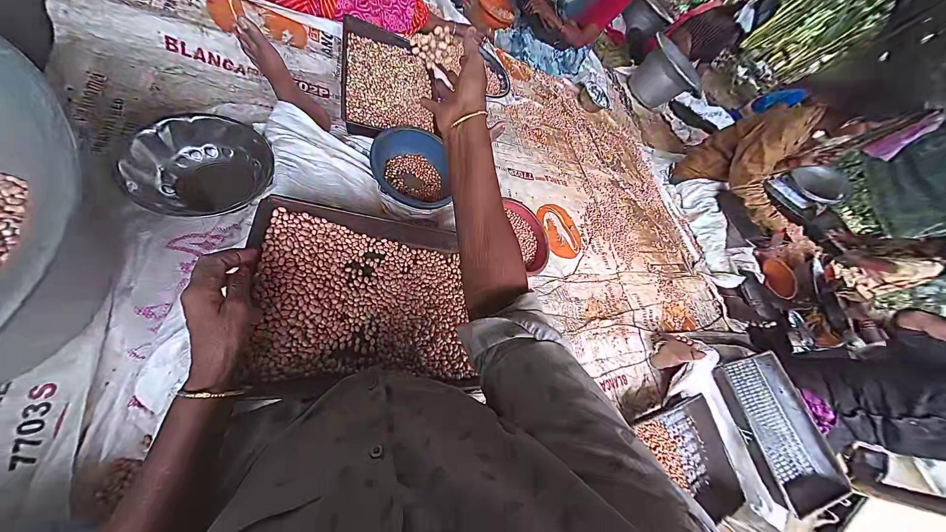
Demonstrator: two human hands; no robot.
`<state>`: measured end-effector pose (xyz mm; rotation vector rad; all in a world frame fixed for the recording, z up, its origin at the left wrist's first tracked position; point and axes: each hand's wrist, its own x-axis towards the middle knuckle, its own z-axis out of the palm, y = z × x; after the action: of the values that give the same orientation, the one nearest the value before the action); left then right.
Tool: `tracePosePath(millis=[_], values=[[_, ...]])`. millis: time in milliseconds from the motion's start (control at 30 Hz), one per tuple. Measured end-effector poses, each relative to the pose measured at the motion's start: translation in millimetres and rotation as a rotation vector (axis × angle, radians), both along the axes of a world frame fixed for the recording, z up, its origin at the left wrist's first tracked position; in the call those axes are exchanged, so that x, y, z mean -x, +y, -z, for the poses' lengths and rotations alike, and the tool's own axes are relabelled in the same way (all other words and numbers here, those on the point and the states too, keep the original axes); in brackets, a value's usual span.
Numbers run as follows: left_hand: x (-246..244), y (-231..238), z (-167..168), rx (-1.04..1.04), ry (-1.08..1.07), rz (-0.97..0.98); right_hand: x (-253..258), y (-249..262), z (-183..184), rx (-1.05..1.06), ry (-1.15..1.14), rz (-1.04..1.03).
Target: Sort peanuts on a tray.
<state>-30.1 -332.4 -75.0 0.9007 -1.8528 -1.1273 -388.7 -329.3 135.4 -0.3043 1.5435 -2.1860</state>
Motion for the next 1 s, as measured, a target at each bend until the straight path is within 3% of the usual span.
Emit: tracePosePath(millis=[67, 133, 267, 367, 467, 567, 667, 733, 867, 933, 1000], values=[[-2.1, -1.3, 0.0, 0.117, -0.083, 0.04, -6.7, 5.6, 4.5, -0.074, 0.197, 0.001], [-2.0, -1.2, -0.2, 0.181, -0.133, 0.082, -34.2, 37.4, 32.3, -0.068, 0.331, -0.101], [-2.8, -3.8, 3.0, 0.185, -0.163, 0.099, -71.5, 132.7, 117.2, -0.279, 0.322, -0.369], [-2.6, -4.3, 2.2, 0.133, -0.145, 0.095, -77.5, 194.7, 154.1, -0.448, 0.331, -0.401], [-1.9, 2.9, -7.5, 0.084, -0.141, 0.109, -83.7, 234.7, 166.1, -0.473, 0.326, -0.351], [0.8, 2.7, 7.5, 0.157, -0.196, 0.217, -93.3, 261.4, 176.1, -0.656, 0.553, -0.334], [20.9, 29.4, -17.1, 0.291, -0.211, 0.457, -95.4, 261.9, 195.2, -0.822, 0.859, -0.328], [38.7, 48.2, -17.6, 0.355, -0.253, 0.666, -97.3, 257.9, 201.2, -0.961, 0.941, -0.365], [62.0, 78.6, 8.7, 0.36, -0.44, 1.014, -93.7, 258.4, 193.4, -1.15, 0.815, -0.173], [65.3, 88.0, 13.8, 0.371, -0.486, 1.089, -85.5, 265.8, 194.6, -1.081, 0.791, -0.044], [62.7, 90.7, 17.7, 0.355, -0.431, 1.129, -86.7, 271.8, 193.8, -0.962, 0.753, -0.042]])
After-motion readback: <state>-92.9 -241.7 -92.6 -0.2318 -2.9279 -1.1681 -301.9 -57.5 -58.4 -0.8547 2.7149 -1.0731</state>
